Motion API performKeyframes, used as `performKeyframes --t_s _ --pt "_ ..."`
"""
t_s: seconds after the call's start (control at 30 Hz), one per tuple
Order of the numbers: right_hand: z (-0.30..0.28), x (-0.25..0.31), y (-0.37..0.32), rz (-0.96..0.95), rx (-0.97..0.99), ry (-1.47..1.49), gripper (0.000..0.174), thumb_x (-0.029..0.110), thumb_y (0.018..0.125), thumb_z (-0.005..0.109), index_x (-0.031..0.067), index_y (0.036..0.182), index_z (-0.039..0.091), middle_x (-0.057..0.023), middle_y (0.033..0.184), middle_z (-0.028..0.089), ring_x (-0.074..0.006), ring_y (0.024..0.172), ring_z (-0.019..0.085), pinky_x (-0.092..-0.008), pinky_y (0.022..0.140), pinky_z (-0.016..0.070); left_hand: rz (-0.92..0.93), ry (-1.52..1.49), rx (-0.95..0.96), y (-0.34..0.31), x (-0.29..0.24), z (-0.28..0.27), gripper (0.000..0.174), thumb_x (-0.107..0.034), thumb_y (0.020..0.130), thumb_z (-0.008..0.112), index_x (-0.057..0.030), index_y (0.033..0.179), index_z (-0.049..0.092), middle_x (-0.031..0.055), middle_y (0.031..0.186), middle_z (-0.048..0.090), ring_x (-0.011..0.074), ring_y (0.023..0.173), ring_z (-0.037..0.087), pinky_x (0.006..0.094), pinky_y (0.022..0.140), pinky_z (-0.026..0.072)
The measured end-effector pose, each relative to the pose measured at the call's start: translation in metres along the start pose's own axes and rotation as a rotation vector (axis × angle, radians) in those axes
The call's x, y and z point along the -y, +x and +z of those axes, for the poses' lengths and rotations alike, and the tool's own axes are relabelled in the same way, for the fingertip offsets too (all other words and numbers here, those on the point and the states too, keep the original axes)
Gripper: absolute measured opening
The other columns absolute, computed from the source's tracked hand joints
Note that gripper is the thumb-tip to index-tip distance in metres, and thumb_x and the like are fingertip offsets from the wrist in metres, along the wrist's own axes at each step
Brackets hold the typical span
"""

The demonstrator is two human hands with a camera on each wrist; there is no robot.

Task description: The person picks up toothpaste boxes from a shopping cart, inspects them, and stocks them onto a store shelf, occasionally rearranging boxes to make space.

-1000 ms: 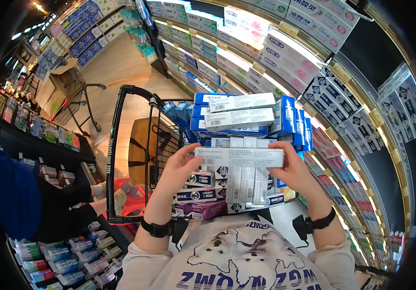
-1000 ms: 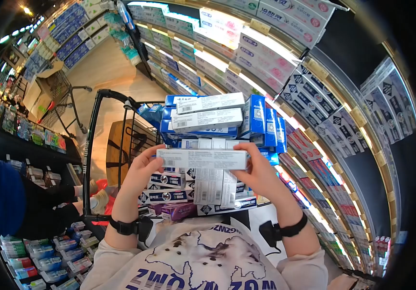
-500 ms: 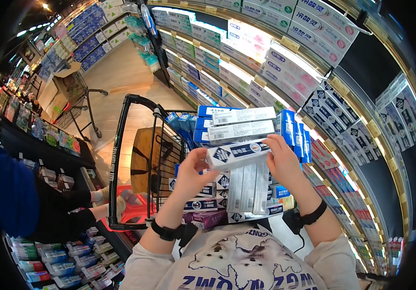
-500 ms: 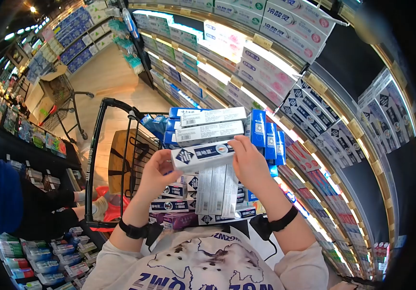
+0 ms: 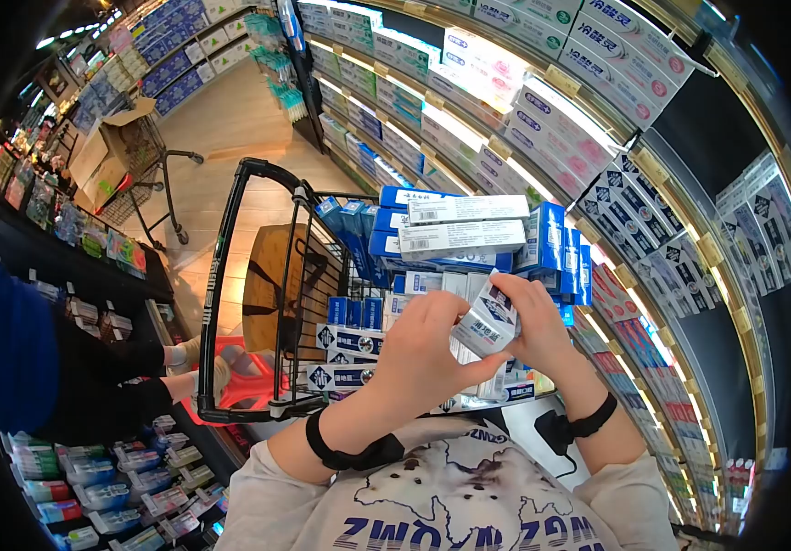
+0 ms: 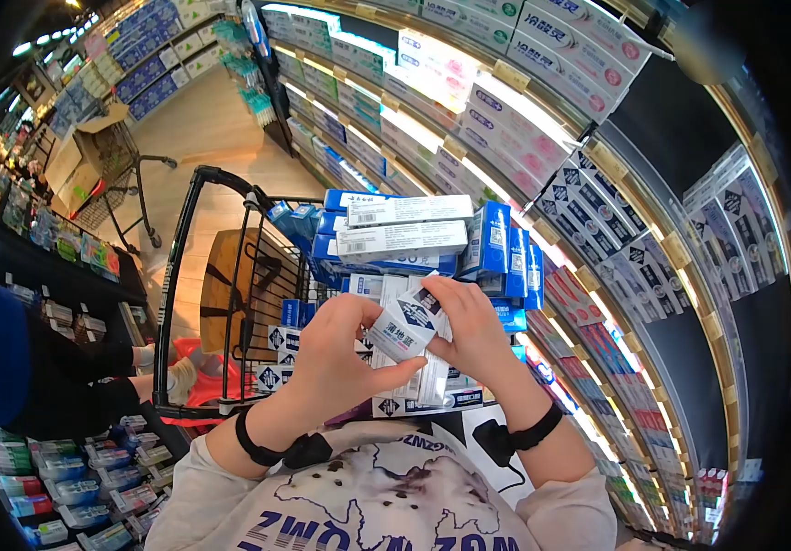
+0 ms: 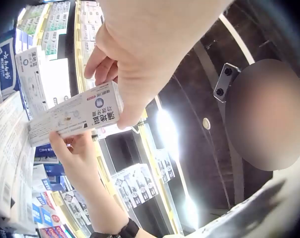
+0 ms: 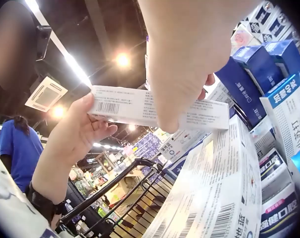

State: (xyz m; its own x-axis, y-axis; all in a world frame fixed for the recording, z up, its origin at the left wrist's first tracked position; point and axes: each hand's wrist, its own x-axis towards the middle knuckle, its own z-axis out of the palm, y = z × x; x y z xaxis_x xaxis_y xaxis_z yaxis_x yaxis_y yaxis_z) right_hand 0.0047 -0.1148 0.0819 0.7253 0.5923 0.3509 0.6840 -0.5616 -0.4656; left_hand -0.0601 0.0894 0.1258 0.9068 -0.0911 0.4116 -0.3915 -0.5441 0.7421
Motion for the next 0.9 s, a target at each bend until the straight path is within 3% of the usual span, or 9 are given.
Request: performKeyframes --t_s 0.1,0.17,0.4,0.5,0.57,0.6,0.67,0.77,0.9 --pt "-0.002 0.0 -0.004 0.02 0.011 0.035 0.078 0.005 0.058 0.077 0.0054 0.13 0.048 -0.0141 0.125 0.055 -0.034 0.108 0.054 -0.041 0.094 0.0455 0.003 0.007 -0.024 0.002 -0.004 0.003 0.051 -0.025 0.062 0.087 -0.0023 0.092 0.053 0.0107 0.085 0.056 0.0287 0.079 0.057 0.0375 0.066 0.0478" --pt "-0.003 0.0 -0.006 0.04 0.022 0.046 0.077 0.004 0.059 0.076 0.0057 0.13 0.048 -0.014 0.125 0.056 -0.0339 0.108 0.053 -0.0409 0.094 0.0453 0.047 0.045 -0.068 0.004 -0.003 0.005 0.055 -0.03 0.058 0.09 -0.0044 0.09 0.054 0.0065 0.079 0.054 0.0194 0.068 0.055 0.0306 0.058 0.0466" --pt "-0.007 0.004 -0.006 0.117 0.026 0.121 0.068 0.003 0.062 0.073 0.0063 0.126 0.052 -0.0115 0.118 0.059 -0.0335 0.106 0.053 -0.0415 0.093 0.0441 0.024 0.058 -0.05 0.006 -0.007 -0.003 0.054 -0.031 0.059 0.09 -0.0044 0.089 0.054 0.0071 0.079 0.056 0.0185 0.069 0.057 0.0288 0.059 0.0478" --pt "-0.023 0.015 0.006 0.06 -0.066 -0.058 0.063 0.006 0.063 0.074 0.0058 0.123 0.054 -0.0096 0.112 0.06 -0.0329 0.107 0.051 -0.0439 0.093 0.0414 -0.111 -0.026 -0.095 0.01 0.005 -0.021 0.05 -0.027 0.066 0.085 0.0008 0.094 0.056 0.0112 0.083 0.061 0.0206 0.071 0.061 0.0313 0.064 0.0506" --pt "-0.028 0.011 0.023 -0.004 -0.114 -0.044 0.06 0.008 0.066 0.074 0.0061 0.122 0.054 -0.0097 0.112 0.059 -0.0327 0.108 0.05 -0.0456 0.095 0.0384 -0.297 -0.177 -0.12 0.012 0.034 -0.029 0.05 -0.025 0.075 0.08 0.0048 0.109 0.058 0.0136 0.091 0.066 0.016 0.071 0.063 0.0283 0.067 0.0517" --pt "-0.033 0.014 0.035 -0.081 -0.119 -0.124 0.058 0.008 0.067 0.074 0.0062 0.122 0.054 -0.0103 0.114 0.058 -0.0327 0.108 0.05 -0.0451 0.096 0.0382 -0.295 -0.176 -0.122 0.011 0.041 -0.032 0.05 -0.025 0.075 0.08 0.0048 0.109 0.058 0.0136 0.091 0.066 0.016 0.071 0.063 0.0283 0.067 0.0517" --pt "-0.038 0.016 0.058 -0.148 -0.09 -0.213 0.054 0.008 0.074 0.072 0.0065 0.125 0.054 -0.012 0.117 0.055 -0.0327 0.109 0.05 -0.0444 0.097 0.0372 -0.377 -0.269 -0.222 0.01 0.054 -0.037 0.05 -0.022 0.084 0.072 0.0057 0.122 0.055 0.0135 0.098 0.067 0.0134 0.076 0.064 0.0274 0.071 0.0516" --pt "-0.027 -0.009 0.085 -0.127 -0.102 -0.237 0.054 0.008 0.076 0.071 0.0061 0.127 0.053 -0.0117 0.115 0.056 -0.0323 0.111 0.05 -0.0445 0.097 0.037 -0.361 -0.305 -0.256 -0.005 0.077 -0.039 0.045 -0.019 0.09 0.065 0.0051 0.127 0.053 0.0125 0.098 0.067 0.0138 0.077 0.064 0.0279 0.076 0.0516" --pt "-0.016 -0.039 0.108 -0.091 0.026 -0.361 0.051 0.012 0.084 0.067 0.0093 0.132 0.05 -0.0093 0.116 0.056 -0.0291 0.114 0.05 -0.0488 0.105 0.0334 -0.461 -0.247 -0.206 -0.034 0.088 -0.051 0.037 -0.018 0.091 0.065 0.0038 0.119 0.058 0.0107 0.093 0.069 0.0144 0.082 0.066 0.0283 0.077 0.0512"
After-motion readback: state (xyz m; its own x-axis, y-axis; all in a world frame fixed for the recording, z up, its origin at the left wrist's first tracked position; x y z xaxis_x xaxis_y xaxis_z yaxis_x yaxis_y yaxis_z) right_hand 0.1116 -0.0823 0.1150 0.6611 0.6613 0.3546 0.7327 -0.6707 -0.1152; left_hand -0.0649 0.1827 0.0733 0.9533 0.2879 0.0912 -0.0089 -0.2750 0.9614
